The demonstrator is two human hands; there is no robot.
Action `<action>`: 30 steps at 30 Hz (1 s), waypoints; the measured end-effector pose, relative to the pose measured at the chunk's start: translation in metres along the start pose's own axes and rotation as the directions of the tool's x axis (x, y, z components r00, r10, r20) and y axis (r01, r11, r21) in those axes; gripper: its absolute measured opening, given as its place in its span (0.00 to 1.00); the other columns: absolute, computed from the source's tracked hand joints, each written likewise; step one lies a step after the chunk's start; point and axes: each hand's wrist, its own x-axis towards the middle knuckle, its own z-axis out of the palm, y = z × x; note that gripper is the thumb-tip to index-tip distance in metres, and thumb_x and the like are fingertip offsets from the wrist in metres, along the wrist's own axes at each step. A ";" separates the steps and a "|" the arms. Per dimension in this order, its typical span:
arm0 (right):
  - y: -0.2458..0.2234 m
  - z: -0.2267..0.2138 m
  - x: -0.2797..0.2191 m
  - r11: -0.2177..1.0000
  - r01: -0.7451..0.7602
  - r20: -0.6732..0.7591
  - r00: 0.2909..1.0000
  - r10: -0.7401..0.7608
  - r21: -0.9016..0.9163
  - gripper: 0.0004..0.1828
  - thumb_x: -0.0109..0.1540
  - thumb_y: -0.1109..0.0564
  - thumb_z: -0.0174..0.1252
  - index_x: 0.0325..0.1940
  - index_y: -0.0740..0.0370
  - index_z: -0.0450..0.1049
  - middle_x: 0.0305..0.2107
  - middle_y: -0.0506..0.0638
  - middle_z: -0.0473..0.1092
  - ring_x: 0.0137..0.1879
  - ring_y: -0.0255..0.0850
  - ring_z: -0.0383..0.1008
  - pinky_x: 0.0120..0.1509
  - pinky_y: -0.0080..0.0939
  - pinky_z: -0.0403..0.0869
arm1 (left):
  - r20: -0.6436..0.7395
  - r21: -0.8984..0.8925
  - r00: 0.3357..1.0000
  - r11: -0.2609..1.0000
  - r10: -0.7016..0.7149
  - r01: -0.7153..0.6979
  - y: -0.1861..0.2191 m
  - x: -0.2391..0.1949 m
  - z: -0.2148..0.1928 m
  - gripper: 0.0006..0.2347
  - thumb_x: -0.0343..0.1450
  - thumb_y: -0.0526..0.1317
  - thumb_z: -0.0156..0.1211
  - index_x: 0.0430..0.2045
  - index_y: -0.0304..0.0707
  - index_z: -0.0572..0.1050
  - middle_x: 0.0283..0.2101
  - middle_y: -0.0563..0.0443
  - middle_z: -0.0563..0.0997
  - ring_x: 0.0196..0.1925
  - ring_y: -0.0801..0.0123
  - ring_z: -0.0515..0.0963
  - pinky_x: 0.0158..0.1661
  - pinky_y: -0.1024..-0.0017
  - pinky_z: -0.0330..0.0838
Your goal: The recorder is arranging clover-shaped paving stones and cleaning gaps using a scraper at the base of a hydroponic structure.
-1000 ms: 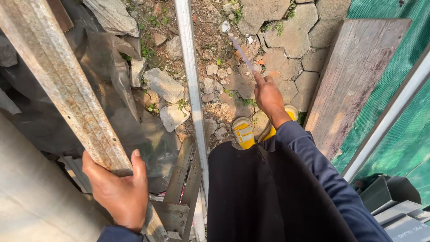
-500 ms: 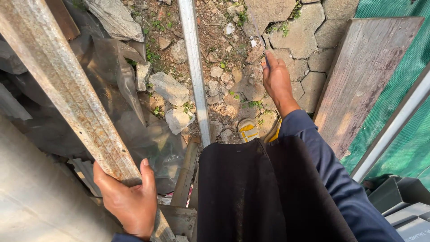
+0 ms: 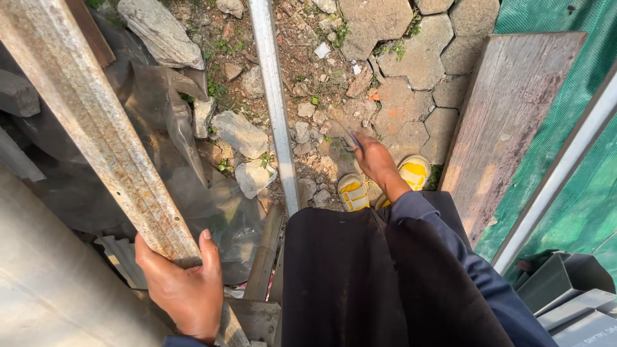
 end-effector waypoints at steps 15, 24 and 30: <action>0.072 -0.097 -0.062 0.960 -0.172 -0.219 0.968 0.123 -0.221 0.27 0.64 0.55 0.57 0.70 0.50 0.69 0.47 0.66 0.70 0.53 0.64 0.73 0.58 0.59 0.72 | -0.021 0.030 1.000 1.000 0.006 -0.006 0.001 -0.006 0.003 0.32 0.73 0.36 0.72 0.68 0.23 0.57 0.56 0.27 0.75 0.58 0.38 0.78 0.55 0.54 0.72; 0.145 -0.131 -0.151 0.745 -0.642 -0.547 0.695 0.467 -0.181 0.32 0.70 0.55 0.49 0.80 0.54 0.55 0.61 0.62 0.63 0.56 0.62 0.73 0.57 0.60 0.73 | -0.097 0.108 0.994 0.993 0.048 -0.038 0.003 -0.012 0.001 0.29 0.74 0.39 0.71 0.65 0.27 0.59 0.53 0.28 0.76 0.55 0.35 0.78 0.51 0.48 0.72; 0.201 -0.110 -0.127 0.786 -0.618 -0.570 0.655 0.496 -0.026 0.37 0.68 0.64 0.47 0.81 0.47 0.54 0.65 0.62 0.60 0.62 0.62 0.69 0.64 0.57 0.70 | -0.197 0.347 0.980 0.937 0.026 0.045 0.014 -0.009 0.014 0.30 0.69 0.37 0.74 0.63 0.27 0.62 0.48 0.28 0.78 0.46 0.34 0.79 0.43 0.48 0.73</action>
